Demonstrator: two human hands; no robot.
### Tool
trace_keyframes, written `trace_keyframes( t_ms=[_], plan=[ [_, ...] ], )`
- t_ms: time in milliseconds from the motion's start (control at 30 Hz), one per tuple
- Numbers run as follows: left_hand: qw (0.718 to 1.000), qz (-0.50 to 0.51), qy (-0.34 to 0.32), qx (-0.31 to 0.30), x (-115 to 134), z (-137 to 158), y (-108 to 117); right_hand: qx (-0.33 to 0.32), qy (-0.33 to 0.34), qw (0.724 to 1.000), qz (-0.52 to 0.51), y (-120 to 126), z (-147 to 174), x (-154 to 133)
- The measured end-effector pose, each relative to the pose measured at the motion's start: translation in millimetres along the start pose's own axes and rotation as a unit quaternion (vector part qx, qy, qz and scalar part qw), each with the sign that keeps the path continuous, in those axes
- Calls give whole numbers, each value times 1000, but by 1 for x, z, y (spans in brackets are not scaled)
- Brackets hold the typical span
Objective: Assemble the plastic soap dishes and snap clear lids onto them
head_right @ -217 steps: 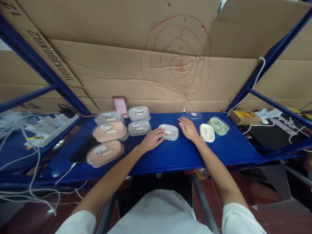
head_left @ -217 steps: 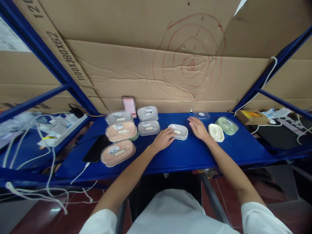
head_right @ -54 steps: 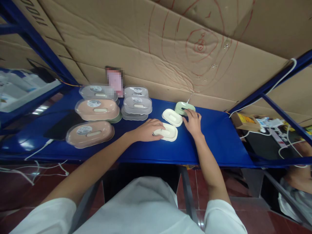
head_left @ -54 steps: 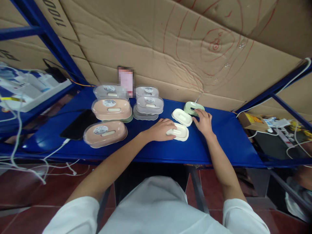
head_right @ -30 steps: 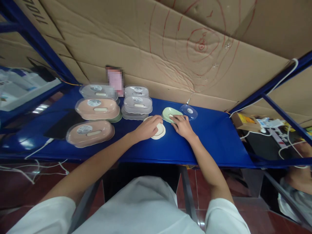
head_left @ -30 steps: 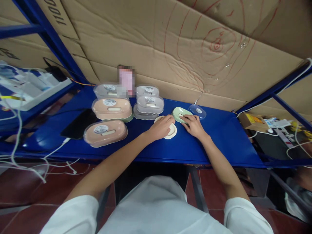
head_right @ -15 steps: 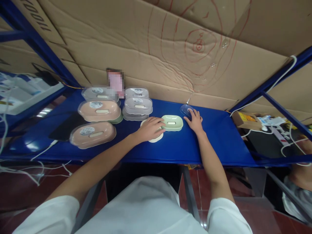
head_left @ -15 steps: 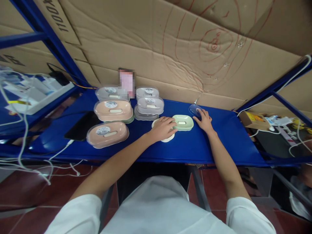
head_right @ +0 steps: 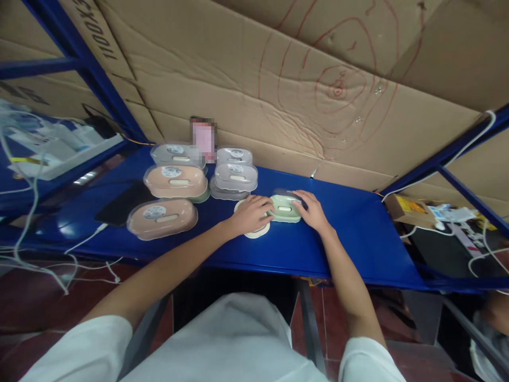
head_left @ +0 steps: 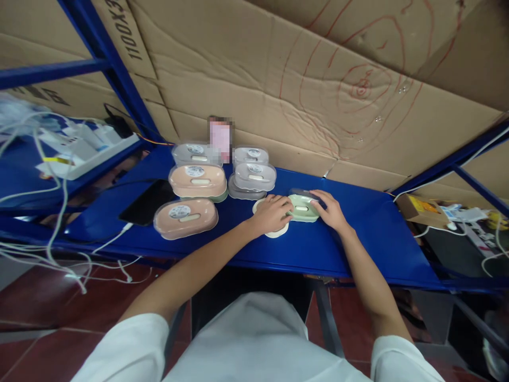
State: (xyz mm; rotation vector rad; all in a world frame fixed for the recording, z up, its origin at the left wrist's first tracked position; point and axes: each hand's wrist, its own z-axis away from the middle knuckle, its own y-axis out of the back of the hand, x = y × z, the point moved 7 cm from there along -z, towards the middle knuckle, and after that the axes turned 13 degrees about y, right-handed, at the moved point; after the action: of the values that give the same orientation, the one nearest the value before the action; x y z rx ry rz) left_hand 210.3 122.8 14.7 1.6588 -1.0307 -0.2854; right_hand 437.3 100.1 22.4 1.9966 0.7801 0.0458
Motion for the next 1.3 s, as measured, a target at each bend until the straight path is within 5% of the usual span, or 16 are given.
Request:
trace_keyframes(
  t_ms=[500, 1300],
  plan=[
    [996, 34, 70, 37, -17, -1, 4, -60, 116, 991, 35, -17, -5, -39],
    [993, 48, 96, 42, -17, 1, 4, -86, 108, 988, 61, -32, -5, -32]
  ],
)
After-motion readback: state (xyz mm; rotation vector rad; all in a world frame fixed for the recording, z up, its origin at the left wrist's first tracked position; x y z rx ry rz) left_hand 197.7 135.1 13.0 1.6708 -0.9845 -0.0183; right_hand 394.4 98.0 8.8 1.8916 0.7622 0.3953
